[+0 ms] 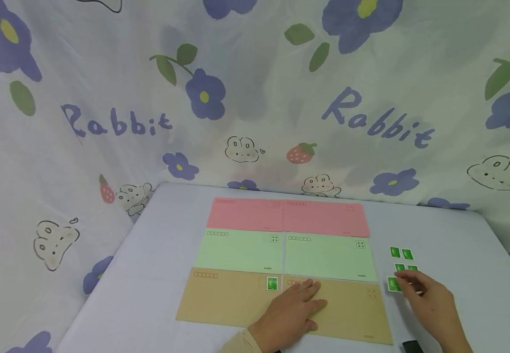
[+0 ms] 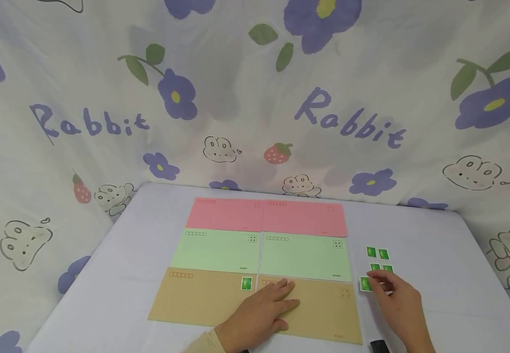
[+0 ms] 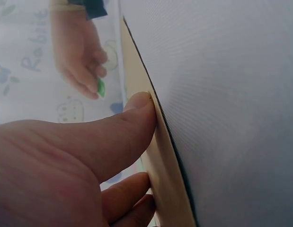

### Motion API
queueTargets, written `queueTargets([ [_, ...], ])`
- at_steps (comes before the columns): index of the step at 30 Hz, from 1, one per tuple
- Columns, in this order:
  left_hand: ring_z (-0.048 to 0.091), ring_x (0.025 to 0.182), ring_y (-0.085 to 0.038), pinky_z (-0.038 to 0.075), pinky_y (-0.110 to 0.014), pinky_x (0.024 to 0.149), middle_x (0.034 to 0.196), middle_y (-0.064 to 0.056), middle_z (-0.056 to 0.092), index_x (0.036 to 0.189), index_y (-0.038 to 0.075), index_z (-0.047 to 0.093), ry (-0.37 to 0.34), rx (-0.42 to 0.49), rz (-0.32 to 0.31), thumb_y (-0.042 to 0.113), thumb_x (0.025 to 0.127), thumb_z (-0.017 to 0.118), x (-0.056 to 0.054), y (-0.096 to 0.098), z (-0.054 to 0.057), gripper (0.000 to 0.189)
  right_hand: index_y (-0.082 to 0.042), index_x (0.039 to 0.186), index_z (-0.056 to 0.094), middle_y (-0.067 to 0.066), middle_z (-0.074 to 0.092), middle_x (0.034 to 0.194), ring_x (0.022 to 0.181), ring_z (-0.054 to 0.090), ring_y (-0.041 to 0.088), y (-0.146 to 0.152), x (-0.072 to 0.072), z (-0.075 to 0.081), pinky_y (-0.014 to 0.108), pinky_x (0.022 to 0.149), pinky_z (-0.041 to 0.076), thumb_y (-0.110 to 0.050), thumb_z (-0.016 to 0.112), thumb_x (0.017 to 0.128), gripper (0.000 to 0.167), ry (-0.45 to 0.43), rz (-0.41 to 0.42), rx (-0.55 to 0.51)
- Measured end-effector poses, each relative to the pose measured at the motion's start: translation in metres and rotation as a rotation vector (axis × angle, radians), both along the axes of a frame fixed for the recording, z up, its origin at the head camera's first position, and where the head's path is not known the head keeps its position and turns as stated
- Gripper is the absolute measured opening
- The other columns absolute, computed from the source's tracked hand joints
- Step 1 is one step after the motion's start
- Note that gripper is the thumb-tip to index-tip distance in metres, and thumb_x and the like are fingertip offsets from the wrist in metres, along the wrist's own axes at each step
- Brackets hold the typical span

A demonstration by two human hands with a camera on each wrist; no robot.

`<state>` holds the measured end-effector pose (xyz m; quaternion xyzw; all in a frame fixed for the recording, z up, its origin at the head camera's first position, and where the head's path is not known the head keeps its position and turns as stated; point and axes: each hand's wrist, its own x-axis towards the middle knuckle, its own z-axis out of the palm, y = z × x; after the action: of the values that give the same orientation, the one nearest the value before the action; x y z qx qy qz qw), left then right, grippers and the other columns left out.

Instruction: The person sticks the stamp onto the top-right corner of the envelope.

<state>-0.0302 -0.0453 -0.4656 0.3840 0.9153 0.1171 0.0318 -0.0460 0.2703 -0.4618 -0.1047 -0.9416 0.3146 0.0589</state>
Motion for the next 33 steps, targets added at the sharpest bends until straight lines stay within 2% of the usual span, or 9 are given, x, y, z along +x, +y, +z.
queueTargets([
  [5,0.039,0.145,-0.021,0.035,-0.034,0.117,0.153,-0.008,0.047,0.137,0.020,0.064,-0.004,0.014,-0.004,0.035,0.089,0.074,0.000,-0.001,0.001,0.051,-0.002,0.110,0.073,0.002,0.071,0.084,0.069,0.054,-0.001,-0.003,0.000,-0.001,0.020,0.057,0.046,-0.017,0.065,0.098,0.021,0.004,0.013,-0.015],
  [11,0.039,0.145,-0.021,0.035,-0.033,0.116,0.153,-0.007,0.047,0.137,0.020,0.064,-0.002,0.016,-0.005,0.035,0.089,0.074,0.000,-0.001,0.002,0.051,-0.003,0.109,0.073,0.003,0.072,0.089,0.071,0.054,-0.003,-0.006,0.001,-0.002,0.019,0.058,0.047,-0.017,0.066,0.098,0.020,0.020,0.042,-0.019],
  [23,0.038,0.145,-0.019,0.034,-0.033,0.117,0.154,-0.006,0.046,0.138,0.021,0.064,-0.010,0.003,-0.001,0.035,0.090,0.073,0.001,-0.002,0.002,0.050,-0.003,0.109,0.073,0.002,0.070,0.090,0.073,0.054,0.004,-0.010,0.000,-0.005,0.019,0.059,0.047,-0.018,0.066,0.097,0.020,-0.041,0.045,-0.016],
  [33,0.038,0.145,-0.020,0.035,-0.033,0.117,0.154,-0.007,0.046,0.138,0.020,0.063,0.006,0.009,-0.016,0.035,0.091,0.073,0.001,-0.002,0.001,0.051,-0.002,0.111,0.072,0.002,0.069,0.090,0.077,0.054,0.014,-0.012,-0.002,-0.003,0.021,0.060,0.046,-0.018,0.066,0.097,0.022,-0.133,0.054,-0.024],
])
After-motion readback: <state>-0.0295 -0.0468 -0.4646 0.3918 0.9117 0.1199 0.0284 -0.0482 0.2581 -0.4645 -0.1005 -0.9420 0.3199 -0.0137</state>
